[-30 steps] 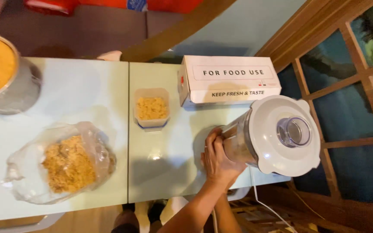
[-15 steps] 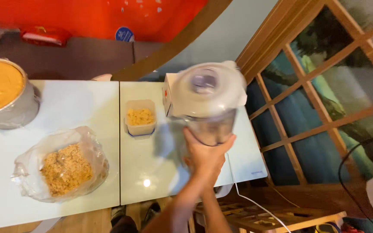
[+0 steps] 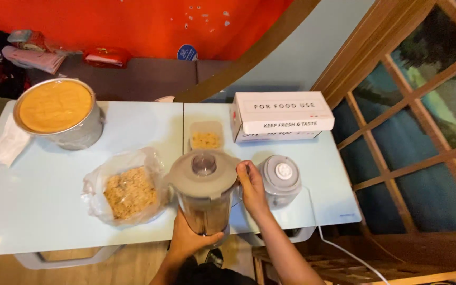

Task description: The person secures a blender lid, blends a granular food item, then opens the blender and transfers the blended contents into a plastic bag. The process is repeated with a second batch of granular food.

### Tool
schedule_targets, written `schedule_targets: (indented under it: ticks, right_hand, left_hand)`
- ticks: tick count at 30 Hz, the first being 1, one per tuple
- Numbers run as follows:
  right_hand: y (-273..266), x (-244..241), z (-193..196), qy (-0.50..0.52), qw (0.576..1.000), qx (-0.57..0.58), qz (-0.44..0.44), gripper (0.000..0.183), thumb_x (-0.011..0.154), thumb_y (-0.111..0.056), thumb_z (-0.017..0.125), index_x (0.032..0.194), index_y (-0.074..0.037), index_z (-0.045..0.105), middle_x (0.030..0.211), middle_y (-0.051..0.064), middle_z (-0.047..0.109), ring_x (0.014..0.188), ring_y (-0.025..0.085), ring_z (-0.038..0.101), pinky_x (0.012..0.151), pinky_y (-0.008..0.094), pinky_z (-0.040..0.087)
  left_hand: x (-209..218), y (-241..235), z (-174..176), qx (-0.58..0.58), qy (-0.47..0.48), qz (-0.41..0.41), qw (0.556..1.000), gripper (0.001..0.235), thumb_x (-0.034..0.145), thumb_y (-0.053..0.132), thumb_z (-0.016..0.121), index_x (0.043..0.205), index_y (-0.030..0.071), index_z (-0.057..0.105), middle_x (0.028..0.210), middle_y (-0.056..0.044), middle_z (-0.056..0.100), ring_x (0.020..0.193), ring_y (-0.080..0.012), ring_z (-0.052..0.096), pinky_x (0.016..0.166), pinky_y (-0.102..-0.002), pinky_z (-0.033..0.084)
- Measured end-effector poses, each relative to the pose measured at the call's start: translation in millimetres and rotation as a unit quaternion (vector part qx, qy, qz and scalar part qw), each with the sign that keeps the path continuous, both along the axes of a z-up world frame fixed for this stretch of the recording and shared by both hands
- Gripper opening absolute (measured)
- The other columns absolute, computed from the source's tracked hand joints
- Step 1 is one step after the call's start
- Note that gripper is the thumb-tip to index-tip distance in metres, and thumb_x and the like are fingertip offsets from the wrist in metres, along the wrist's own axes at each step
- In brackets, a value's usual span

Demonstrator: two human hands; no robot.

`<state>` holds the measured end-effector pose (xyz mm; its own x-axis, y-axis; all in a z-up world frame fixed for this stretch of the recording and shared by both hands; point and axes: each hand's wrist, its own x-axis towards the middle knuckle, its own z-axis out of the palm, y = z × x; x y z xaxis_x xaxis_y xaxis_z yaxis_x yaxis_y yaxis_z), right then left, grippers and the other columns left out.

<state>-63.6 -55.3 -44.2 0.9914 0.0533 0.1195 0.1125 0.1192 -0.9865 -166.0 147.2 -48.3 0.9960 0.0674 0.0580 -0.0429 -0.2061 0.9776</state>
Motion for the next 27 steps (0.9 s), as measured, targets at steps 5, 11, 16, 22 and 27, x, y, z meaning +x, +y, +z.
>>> schedule_targets:
  ticks: [5, 11, 16, 22, 27]
  right_hand:
    - [35.9, -18.8, -30.9, 0.113, 0.986, 0.123, 0.015, 0.031, 0.106, -0.038, 0.059, 0.09, -0.012, 0.06, 0.074, -0.008, 0.05, 0.065, 0.003, 0.04, 0.059, 0.023, 0.031]
    - [66.6, -22.1, -6.5, 0.245, 0.956, 0.159, 0.035, 0.039, 0.106, -0.042, 0.061, 0.085, -0.009, 0.062, 0.079, -0.003, 0.062, 0.069, 0.008, 0.055, 0.064, 0.027, 0.046]
    - [72.0, 13.7, -27.7, 0.289, 0.915, 0.255, 0.118, 0.054, 0.097, -0.051, 0.05, 0.094, -0.004, 0.076, 0.093, 0.006, 0.075, 0.087, 0.013, 0.072, 0.082, 0.025, 0.056]
    - [59.6, 17.9, -66.8, 0.009, 0.916, -0.401, -0.005, 0.02, 0.086, -0.025, 0.077, 0.1, -0.01, 0.076, 0.094, 0.008, 0.071, 0.081, 0.024, 0.068, 0.074, 0.037, 0.055]
    - [72.2, 16.3, -88.9, -0.031, 0.89, -0.453, -0.032, 0.021, 0.077, -0.024, 0.082, 0.092, -0.011, 0.077, 0.085, 0.007, 0.071, 0.081, 0.025, 0.067, 0.075, 0.038, 0.055]
  left_hand:
    - [-31.7, 20.8, -5.5, -0.111, 0.043, 0.014, 0.993, 0.119, 0.044, 0.027, 0.101, 0.14, 0.001, 0.036, 0.128, -0.014, 0.064, 0.118, -0.0246, 0.064, 0.099, -0.038, 0.053]
    - [-43.5, 49.6, -1.1, 0.05, -0.006, 0.067, 0.996, 0.111, 0.04, 0.027, 0.101, 0.133, 0.0, 0.046, 0.124, -0.014, 0.062, 0.115, -0.0267, 0.063, 0.098, -0.039, 0.053]
    - [-47.5, 76.7, -8.8, 0.067, -0.021, 0.118, 0.99, 0.114, 0.04, 0.028, 0.101, 0.134, -0.002, 0.043, 0.127, -0.015, 0.061, 0.117, -0.0277, 0.061, 0.1, -0.04, 0.049]
    - [-46.7, 110.0, -2.1, 0.065, 0.003, 0.169, 0.983, 0.109, 0.043, 0.029, 0.1, 0.133, -0.003, 0.047, 0.126, -0.016, 0.065, 0.115, -0.0245, 0.065, 0.101, -0.039, 0.052]
    - [-46.2, 117.0, 27.3, 0.052, -0.004, 0.182, 0.982, 0.114, 0.04, 0.024, 0.099, 0.135, -0.003, 0.041, 0.126, -0.017, 0.063, 0.114, -0.0251, 0.063, 0.098, -0.039, 0.05]
